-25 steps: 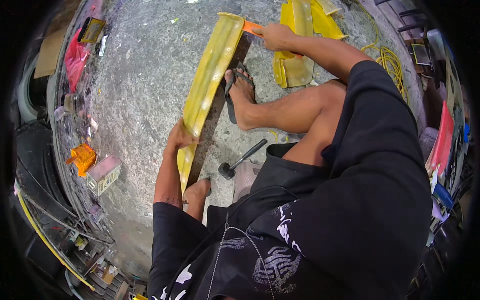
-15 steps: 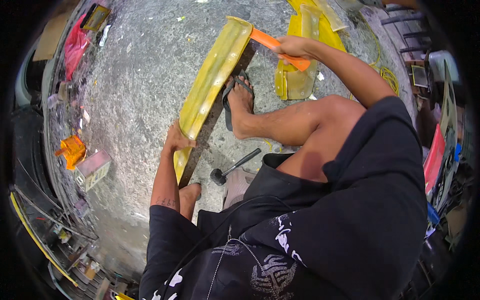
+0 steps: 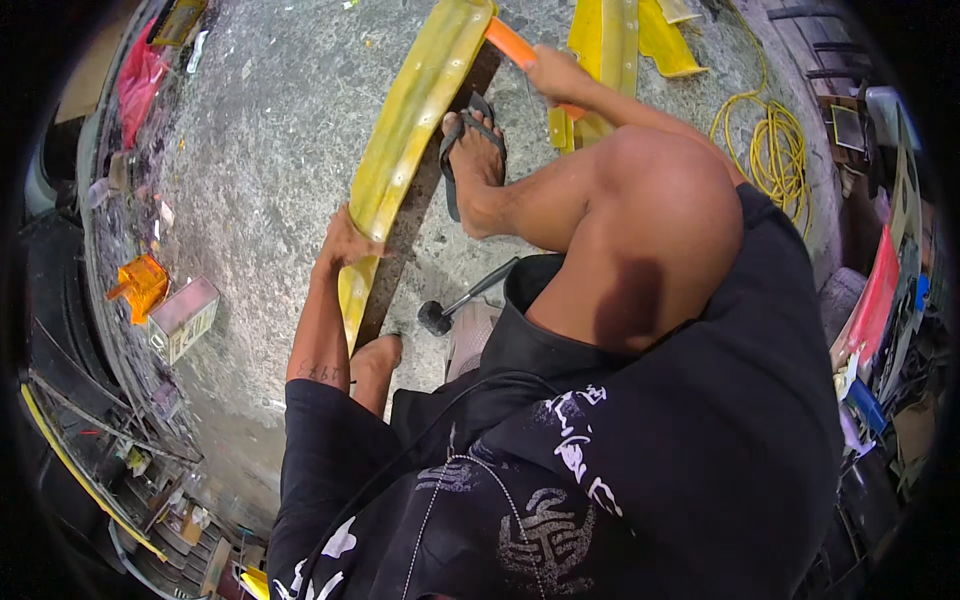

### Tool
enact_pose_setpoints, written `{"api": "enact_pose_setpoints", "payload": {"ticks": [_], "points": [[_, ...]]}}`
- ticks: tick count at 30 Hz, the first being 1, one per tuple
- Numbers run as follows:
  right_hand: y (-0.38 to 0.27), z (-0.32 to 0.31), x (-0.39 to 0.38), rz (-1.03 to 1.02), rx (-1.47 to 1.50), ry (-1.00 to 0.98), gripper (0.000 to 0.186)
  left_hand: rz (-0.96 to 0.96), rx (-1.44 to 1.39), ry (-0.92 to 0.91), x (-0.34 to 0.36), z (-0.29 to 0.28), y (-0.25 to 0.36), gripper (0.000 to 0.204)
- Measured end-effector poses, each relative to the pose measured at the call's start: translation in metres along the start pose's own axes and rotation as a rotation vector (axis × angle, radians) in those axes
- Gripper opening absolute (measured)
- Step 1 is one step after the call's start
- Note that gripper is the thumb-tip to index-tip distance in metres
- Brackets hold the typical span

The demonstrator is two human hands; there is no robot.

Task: The recorder is repairing or cleaning a yellow car bumper lip using an orange pipe-like tool and a hammer while sitting on the workshop floor.

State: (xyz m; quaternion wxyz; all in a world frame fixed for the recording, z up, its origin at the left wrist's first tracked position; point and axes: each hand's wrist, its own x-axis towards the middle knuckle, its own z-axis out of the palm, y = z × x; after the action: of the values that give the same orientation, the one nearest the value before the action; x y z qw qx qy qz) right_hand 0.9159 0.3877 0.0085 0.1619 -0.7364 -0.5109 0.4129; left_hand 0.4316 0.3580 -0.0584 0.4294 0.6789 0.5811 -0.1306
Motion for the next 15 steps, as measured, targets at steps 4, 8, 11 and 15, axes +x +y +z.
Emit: {"api": "enact_pose_setpoints", "payload": {"ticks": [4,8,11,15], "points": [[0.003,0.019,-0.019,0.026,0.000,0.108,0.023,0.027,0.046,0.067,-0.014,-0.006,0.011,0.122],[-0.019,0.029,-0.037,0.074,0.043,0.069,0.026,-0.046,0.117,0.128,-0.041,-0.005,0.011,0.125],[0.000,0.002,-0.025,0.053,0.151,0.042,0.029,-0.045,0.151,0.191,-0.043,-0.019,0.038,0.128],[0.014,0.000,-0.026,-0.036,0.260,-0.108,0.040,-0.096,0.182,0.231,-0.055,-0.013,0.028,0.131]]}}
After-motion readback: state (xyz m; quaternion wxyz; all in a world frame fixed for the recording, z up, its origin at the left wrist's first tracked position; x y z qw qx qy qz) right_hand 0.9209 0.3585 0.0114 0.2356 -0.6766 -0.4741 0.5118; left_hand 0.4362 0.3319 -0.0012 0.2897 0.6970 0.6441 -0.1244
